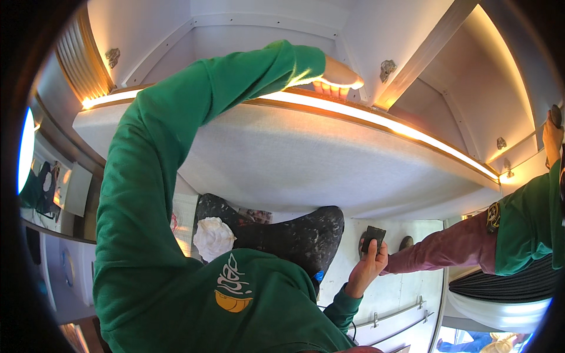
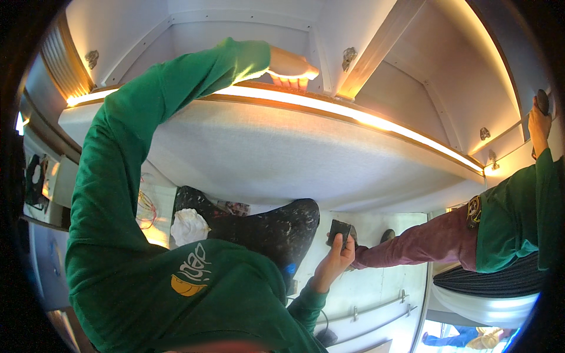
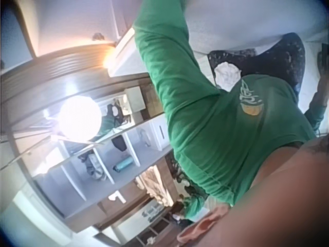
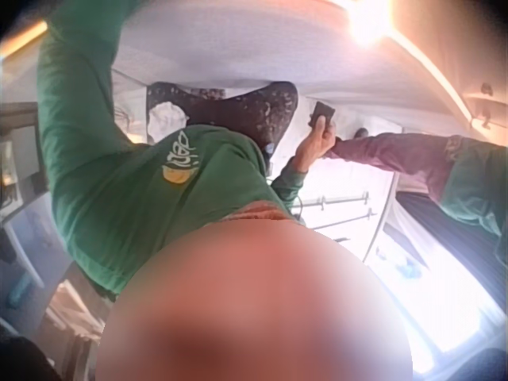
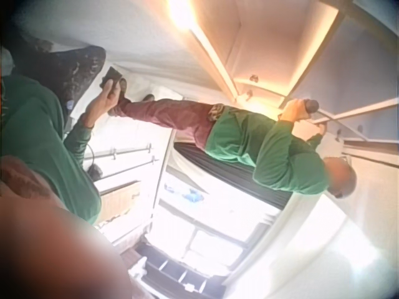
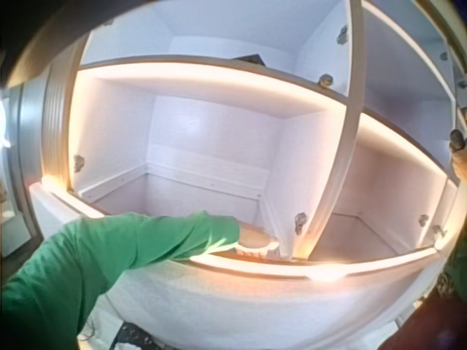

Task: The person installs an LED light strip into a ceiling fixture, using a scraper to smooth the surface and a cloth to wipe it clean. They adjust the strip and continue smoothing the fixture while seated on the floor.

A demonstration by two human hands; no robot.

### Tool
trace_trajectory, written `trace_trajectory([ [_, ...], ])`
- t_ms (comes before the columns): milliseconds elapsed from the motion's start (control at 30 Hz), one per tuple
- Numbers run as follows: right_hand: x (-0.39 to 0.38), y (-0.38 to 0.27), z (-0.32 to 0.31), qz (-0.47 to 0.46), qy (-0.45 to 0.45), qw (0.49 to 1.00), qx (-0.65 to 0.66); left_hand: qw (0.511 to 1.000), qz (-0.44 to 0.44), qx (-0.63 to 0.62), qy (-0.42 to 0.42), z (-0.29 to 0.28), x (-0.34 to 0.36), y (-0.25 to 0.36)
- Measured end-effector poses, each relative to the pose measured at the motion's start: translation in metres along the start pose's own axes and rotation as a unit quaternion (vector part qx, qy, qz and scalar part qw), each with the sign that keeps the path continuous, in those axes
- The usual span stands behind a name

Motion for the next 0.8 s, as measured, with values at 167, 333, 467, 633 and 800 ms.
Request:
trace_trajectory([
  [167, 0.003, 0.006, -0.001, 0.004, -0.013, 1.000, 0.002, 0.998, -0.022, 0.029, 0.043, -0.012, -0.031, -0.019],
  [333, 0.006, 0.006, 0.003, 0.001, -0.013, 1.000, 0.001, 0.995, -0.057, 0.046, 0.065, -0.023, -0.056, -0.042],
  [467, 0.009, 0.002, 0.009, -0.004, -0.006, 1.000, 0.005, 0.990, -0.085, 0.067, 0.086, -0.033, -0.080, -0.062],
  [633, 0.016, -0.009, 0.016, -0.007, -0.023, 1.000, -0.007, 0.978, -0.121, 0.121, 0.122, -0.042, -0.112, -0.083],
  [800, 0.023, -0.028, 0.027, -0.026, -0.044, 0.998, -0.020, 0.973, -0.124, 0.128, 0.146, -0.046, -0.135, -0.097],
])
Point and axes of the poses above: each hand's wrist, its own x-axis towards the middle knuckle, its own z-axis out of the palm, y = z × x, the point moved 5 cm from there along x, towards the middle knuckle, and after that the axes turned 2 degrees about -x, right-handed, at the moved point
